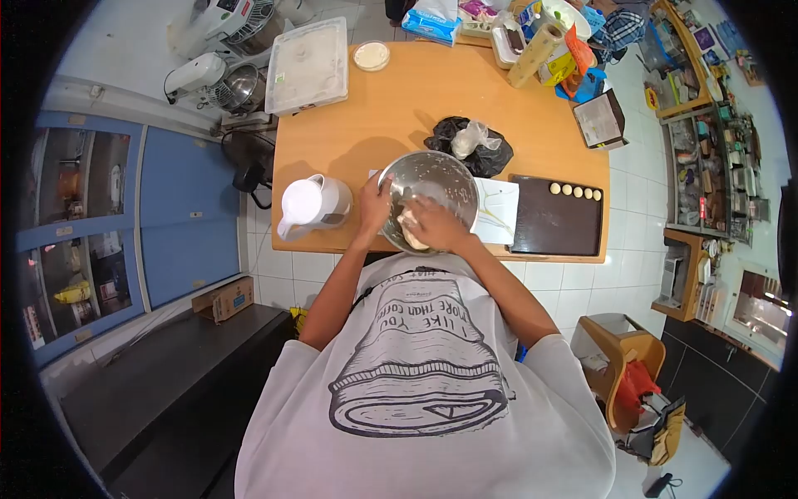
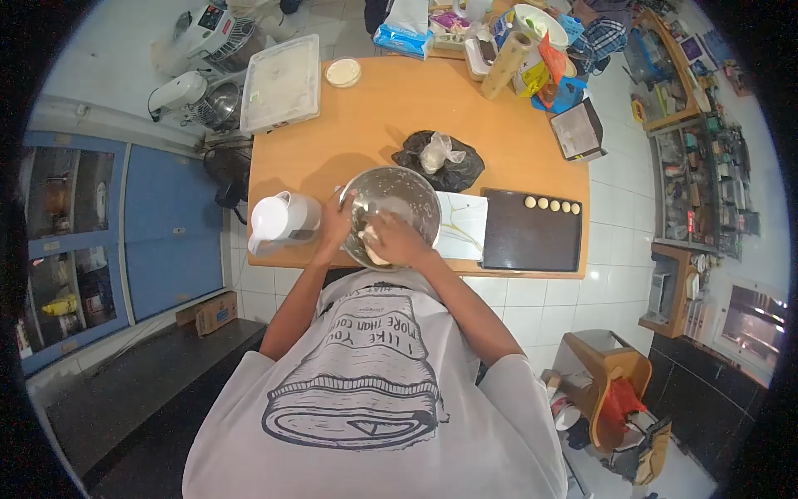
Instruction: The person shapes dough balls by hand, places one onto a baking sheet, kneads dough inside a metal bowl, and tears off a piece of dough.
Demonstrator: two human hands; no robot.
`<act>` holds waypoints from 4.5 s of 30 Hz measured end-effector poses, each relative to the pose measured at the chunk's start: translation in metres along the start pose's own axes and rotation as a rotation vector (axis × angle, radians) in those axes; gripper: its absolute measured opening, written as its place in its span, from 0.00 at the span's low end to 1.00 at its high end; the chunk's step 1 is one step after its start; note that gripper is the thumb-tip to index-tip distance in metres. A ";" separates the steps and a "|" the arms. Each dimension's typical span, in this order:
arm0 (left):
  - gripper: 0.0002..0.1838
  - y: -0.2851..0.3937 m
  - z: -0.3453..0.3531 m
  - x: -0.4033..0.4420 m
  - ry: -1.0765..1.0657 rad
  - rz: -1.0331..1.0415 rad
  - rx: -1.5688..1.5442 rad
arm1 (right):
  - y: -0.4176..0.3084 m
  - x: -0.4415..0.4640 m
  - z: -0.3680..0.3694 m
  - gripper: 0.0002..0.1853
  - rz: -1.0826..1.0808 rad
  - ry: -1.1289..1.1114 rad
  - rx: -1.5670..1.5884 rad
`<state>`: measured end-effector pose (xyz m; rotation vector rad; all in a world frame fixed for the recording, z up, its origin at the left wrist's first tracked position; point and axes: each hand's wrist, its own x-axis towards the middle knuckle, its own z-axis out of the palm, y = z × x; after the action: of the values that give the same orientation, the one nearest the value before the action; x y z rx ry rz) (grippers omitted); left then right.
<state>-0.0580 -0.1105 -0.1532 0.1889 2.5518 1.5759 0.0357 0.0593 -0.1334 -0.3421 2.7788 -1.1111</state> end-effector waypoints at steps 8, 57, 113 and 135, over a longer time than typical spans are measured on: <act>0.20 0.016 -0.012 -0.005 -0.058 -0.094 -0.001 | -0.032 0.014 0.005 0.39 0.162 -0.085 0.059; 0.17 -0.005 0.006 -0.002 -0.028 -0.081 -0.054 | -0.010 0.012 -0.006 0.22 0.151 0.020 -0.133; 0.61 0.042 0.038 -0.035 -0.385 0.354 0.395 | 0.032 0.004 -0.042 0.25 0.169 0.160 0.092; 0.50 0.029 0.035 -0.026 -0.409 0.289 0.594 | -0.017 -0.019 -0.057 0.17 0.204 0.268 0.155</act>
<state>-0.0247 -0.0714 -0.1414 0.8713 2.6383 0.6816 0.0448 0.0900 -0.0805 0.1140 2.8401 -1.3975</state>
